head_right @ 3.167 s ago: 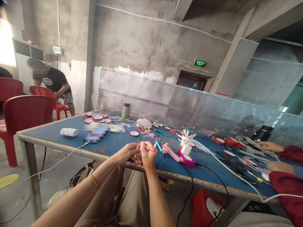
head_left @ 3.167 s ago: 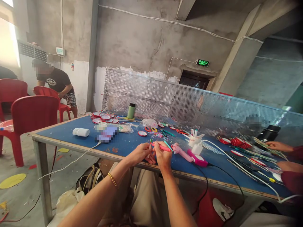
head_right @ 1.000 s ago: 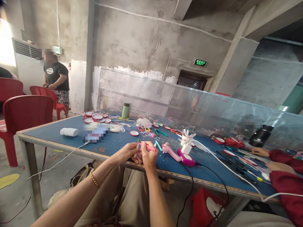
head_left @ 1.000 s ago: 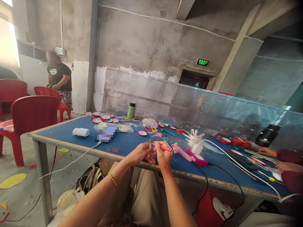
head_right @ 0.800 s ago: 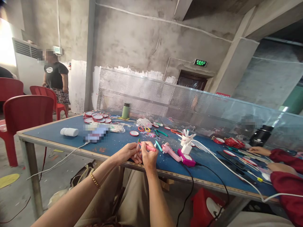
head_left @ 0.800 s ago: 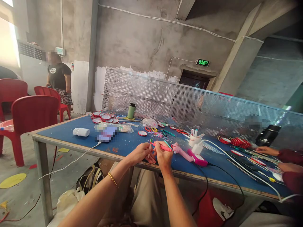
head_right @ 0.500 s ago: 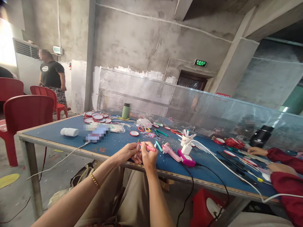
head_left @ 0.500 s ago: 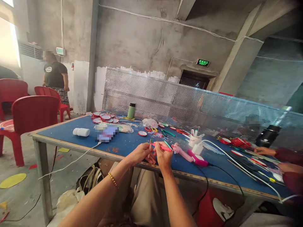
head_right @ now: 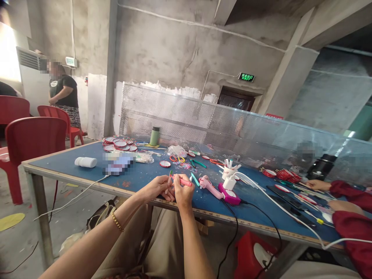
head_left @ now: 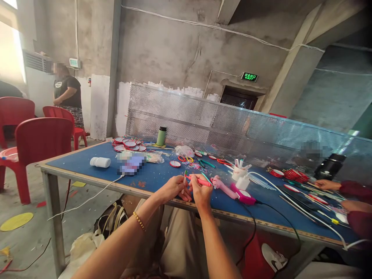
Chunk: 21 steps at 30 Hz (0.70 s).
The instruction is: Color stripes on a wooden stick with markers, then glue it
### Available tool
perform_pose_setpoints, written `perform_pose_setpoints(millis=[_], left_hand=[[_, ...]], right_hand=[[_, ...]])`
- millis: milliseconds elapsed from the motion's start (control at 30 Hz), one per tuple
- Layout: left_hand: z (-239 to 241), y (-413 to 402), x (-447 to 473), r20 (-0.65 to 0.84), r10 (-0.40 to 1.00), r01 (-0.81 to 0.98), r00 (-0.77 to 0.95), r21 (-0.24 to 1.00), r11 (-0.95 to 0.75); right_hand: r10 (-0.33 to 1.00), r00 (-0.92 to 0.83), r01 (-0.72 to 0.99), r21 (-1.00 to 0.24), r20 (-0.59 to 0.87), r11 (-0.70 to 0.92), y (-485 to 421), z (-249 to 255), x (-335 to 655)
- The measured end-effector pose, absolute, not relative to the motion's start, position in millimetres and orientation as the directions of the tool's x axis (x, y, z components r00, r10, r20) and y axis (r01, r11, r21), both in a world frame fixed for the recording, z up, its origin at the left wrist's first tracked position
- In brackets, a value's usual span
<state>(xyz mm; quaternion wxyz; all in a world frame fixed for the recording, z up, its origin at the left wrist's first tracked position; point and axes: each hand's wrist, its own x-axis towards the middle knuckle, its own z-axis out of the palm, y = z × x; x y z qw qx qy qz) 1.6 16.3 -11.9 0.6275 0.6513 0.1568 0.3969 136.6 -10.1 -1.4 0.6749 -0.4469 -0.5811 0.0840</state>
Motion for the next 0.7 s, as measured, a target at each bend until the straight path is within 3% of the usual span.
perform_pose_setpoints(millis=[700], left_hand=[[-8.8, 14.2, 0.3, 0.309, 0.701, -0.282, 0.643, 0.946, -0.158]], right_hand=[[0.623, 0.332, 0.408, -0.704, 0.708, 0.582, -11.2, -0.4, 135.1]])
